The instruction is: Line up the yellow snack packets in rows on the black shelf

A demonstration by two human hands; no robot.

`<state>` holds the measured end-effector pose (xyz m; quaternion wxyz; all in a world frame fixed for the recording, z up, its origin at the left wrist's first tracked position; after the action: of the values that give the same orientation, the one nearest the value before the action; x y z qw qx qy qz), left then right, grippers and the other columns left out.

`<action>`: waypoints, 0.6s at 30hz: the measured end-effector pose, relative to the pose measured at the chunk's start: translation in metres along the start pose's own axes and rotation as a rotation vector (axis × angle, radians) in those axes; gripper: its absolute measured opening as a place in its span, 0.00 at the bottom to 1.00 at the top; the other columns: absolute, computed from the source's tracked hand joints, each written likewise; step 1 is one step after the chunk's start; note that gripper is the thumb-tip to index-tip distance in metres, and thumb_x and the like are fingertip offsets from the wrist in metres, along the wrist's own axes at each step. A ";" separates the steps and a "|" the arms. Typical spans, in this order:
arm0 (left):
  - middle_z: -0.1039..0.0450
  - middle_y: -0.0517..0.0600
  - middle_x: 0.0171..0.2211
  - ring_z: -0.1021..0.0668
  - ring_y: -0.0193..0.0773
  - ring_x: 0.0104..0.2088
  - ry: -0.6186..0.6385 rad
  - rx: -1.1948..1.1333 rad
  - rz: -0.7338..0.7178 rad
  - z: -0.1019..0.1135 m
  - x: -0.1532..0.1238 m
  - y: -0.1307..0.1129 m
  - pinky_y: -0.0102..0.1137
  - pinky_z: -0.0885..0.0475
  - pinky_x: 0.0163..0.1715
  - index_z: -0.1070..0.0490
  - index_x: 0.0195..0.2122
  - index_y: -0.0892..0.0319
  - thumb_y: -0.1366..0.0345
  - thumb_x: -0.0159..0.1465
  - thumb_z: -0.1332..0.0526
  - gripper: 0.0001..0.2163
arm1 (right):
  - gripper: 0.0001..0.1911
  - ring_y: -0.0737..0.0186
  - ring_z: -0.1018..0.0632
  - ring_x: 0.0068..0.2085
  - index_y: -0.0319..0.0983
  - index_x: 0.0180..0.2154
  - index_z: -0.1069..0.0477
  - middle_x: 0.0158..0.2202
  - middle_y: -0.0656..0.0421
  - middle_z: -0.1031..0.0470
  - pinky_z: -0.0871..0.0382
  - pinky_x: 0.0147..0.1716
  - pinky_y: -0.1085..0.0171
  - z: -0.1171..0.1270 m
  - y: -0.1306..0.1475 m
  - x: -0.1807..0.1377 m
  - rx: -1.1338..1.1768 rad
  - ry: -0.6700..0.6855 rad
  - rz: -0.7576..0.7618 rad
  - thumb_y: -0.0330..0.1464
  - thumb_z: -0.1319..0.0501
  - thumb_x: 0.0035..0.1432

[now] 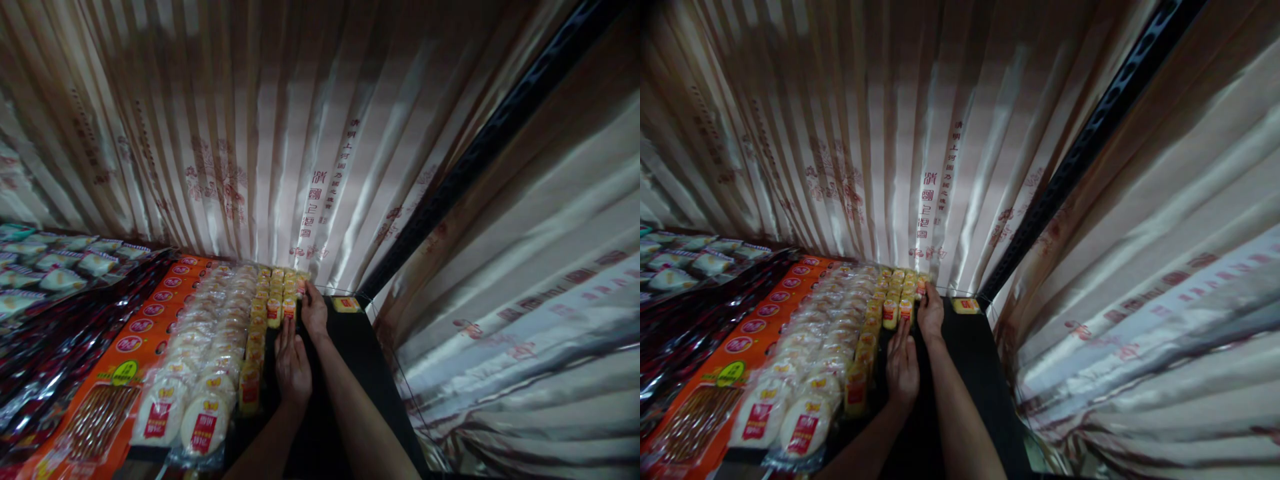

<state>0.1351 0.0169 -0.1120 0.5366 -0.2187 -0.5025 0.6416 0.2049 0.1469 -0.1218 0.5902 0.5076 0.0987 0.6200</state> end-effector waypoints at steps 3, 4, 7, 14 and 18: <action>0.39 0.58 0.59 0.40 0.41 0.62 0.003 0.002 0.013 0.000 0.000 0.000 0.43 0.44 0.60 0.36 0.55 0.62 0.64 0.67 0.59 0.21 | 0.21 0.59 0.27 0.50 0.37 0.48 0.30 0.49 0.52 0.26 0.36 0.54 0.56 -0.001 0.000 0.003 0.003 0.027 -0.005 0.27 0.48 0.53; 0.40 0.58 0.59 0.40 0.41 0.62 0.005 0.002 0.018 0.000 -0.001 0.000 0.43 0.44 0.60 0.36 0.56 0.62 0.63 0.67 0.59 0.21 | 0.21 0.59 0.27 0.51 0.37 0.48 0.29 0.49 0.53 0.26 0.36 0.54 0.56 -0.001 0.000 0.004 0.004 0.040 -0.007 0.27 0.48 0.52; 0.40 0.59 0.59 0.40 0.41 0.62 0.011 -0.001 0.006 0.000 -0.001 0.000 0.42 0.44 0.60 0.37 0.56 0.63 0.63 0.67 0.59 0.21 | 0.21 0.60 0.27 0.52 0.39 0.47 0.29 0.51 0.54 0.27 0.35 0.54 0.57 0.000 0.000 0.006 0.003 0.088 -0.001 0.26 0.49 0.52; 0.40 0.59 0.59 0.39 0.41 0.61 0.000 -0.004 -0.011 -0.001 -0.001 0.000 0.44 0.43 0.59 0.38 0.57 0.63 0.64 0.67 0.59 0.21 | 0.24 0.62 0.28 0.52 0.40 0.47 0.29 0.51 0.57 0.27 0.36 0.54 0.58 0.002 0.002 0.008 0.005 0.118 0.020 0.23 0.50 0.50; 0.40 0.59 0.59 0.40 0.42 0.61 0.011 0.012 -0.002 0.001 0.000 -0.001 0.42 0.43 0.59 0.38 0.56 0.64 0.64 0.67 0.59 0.21 | 0.25 0.61 0.26 0.50 0.39 0.49 0.32 0.49 0.56 0.26 0.34 0.52 0.58 0.002 0.005 0.005 -0.042 0.107 -0.012 0.23 0.50 0.49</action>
<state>0.1352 0.0162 -0.1113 0.5413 -0.2187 -0.4959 0.6428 0.2048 0.1486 -0.1149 0.5983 0.4606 0.1200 0.6446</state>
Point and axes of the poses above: each hand's wrist, its own x-axis towards the middle knuckle, its own z-axis out of the back of the hand, y = z × x, the point moved 1 cm from there along x, towards the middle knuckle
